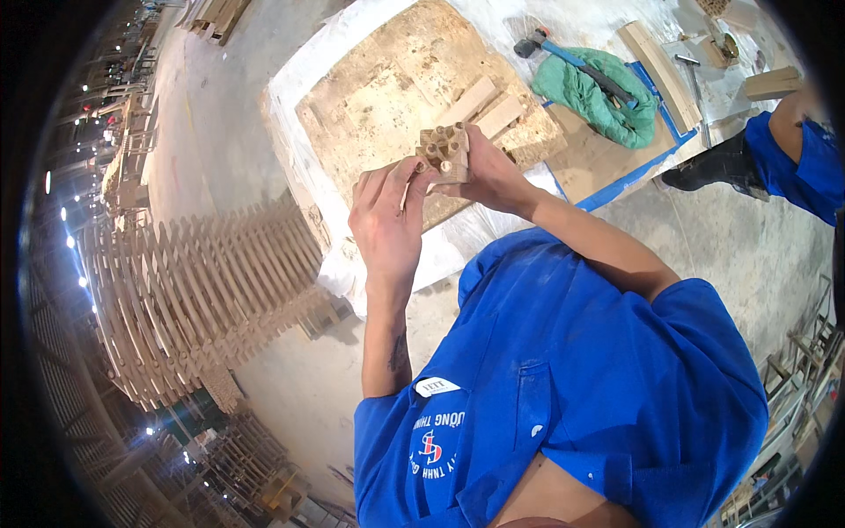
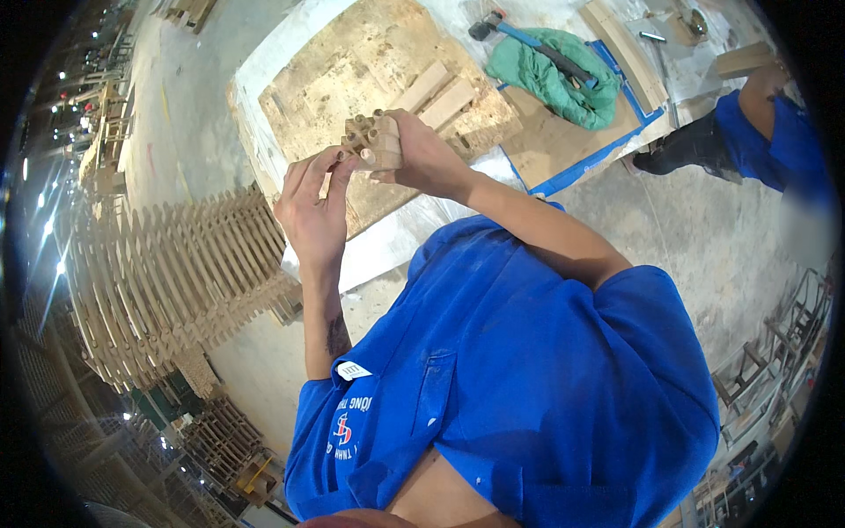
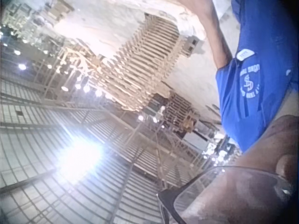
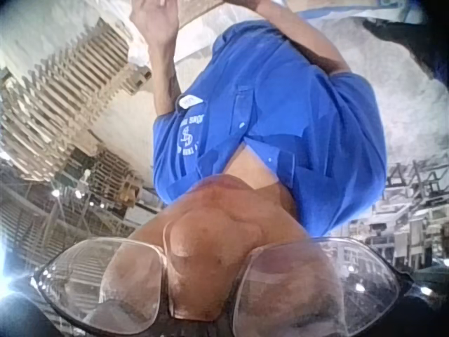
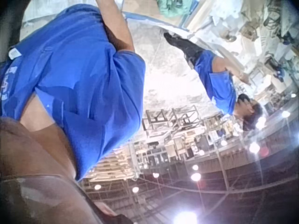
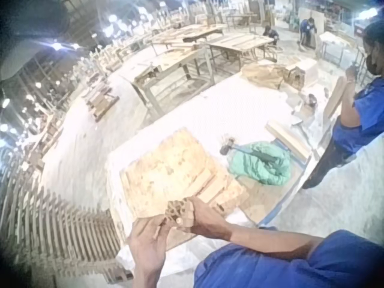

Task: The person assembles small wooden components by inserting dowels into pre-drilled holes and tapping them with a hammer. They repeatedly pick up pieces, align them, and secure the joints on a workbench in a workshop.

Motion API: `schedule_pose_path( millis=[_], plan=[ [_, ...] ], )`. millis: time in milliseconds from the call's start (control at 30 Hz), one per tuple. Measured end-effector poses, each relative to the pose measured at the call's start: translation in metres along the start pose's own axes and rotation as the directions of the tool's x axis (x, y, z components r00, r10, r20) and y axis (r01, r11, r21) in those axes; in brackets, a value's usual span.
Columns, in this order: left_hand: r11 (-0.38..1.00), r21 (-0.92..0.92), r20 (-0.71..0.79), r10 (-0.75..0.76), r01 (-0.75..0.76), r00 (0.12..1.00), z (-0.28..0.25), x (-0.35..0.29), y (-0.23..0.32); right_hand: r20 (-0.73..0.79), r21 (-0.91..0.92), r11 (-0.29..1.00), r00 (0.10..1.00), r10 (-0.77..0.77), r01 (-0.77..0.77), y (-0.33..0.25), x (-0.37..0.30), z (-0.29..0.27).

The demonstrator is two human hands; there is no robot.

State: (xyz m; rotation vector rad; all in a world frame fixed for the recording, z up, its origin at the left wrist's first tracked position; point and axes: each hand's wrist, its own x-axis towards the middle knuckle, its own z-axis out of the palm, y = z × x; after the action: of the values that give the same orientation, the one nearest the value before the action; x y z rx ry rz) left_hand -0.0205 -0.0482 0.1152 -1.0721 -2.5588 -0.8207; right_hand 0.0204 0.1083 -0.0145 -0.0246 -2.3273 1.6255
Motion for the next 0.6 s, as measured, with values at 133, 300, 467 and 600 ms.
schedule_pose_path(
  millis=[133,300,467,600],
  plan=[
    [0.991,0.088,-0.026,0.101,-0.098,0.995,0.004,0.000,0.003,-0.003,-0.061,0.996,0.998,-0.070,0.070,0.001,0.004,0.000],
    [0.987,0.058,-0.055,0.153,-0.149,0.987,0.007,-0.003,-0.008,0.031,-0.012,1.000,1.000,0.002,-0.002,-0.001,0.006,0.001],
    [0.993,-0.006,0.008,0.119,-0.119,0.993,0.001,0.004,-0.010,0.004,-0.052,0.993,0.995,-0.102,0.102,0.001,0.009,-0.005],
    [0.992,-0.122,0.129,-0.007,0.023,0.992,-0.011,0.006,-0.004,0.072,0.081,0.990,0.991,0.110,-0.116,-0.004,0.005,-0.010]
  ],
)
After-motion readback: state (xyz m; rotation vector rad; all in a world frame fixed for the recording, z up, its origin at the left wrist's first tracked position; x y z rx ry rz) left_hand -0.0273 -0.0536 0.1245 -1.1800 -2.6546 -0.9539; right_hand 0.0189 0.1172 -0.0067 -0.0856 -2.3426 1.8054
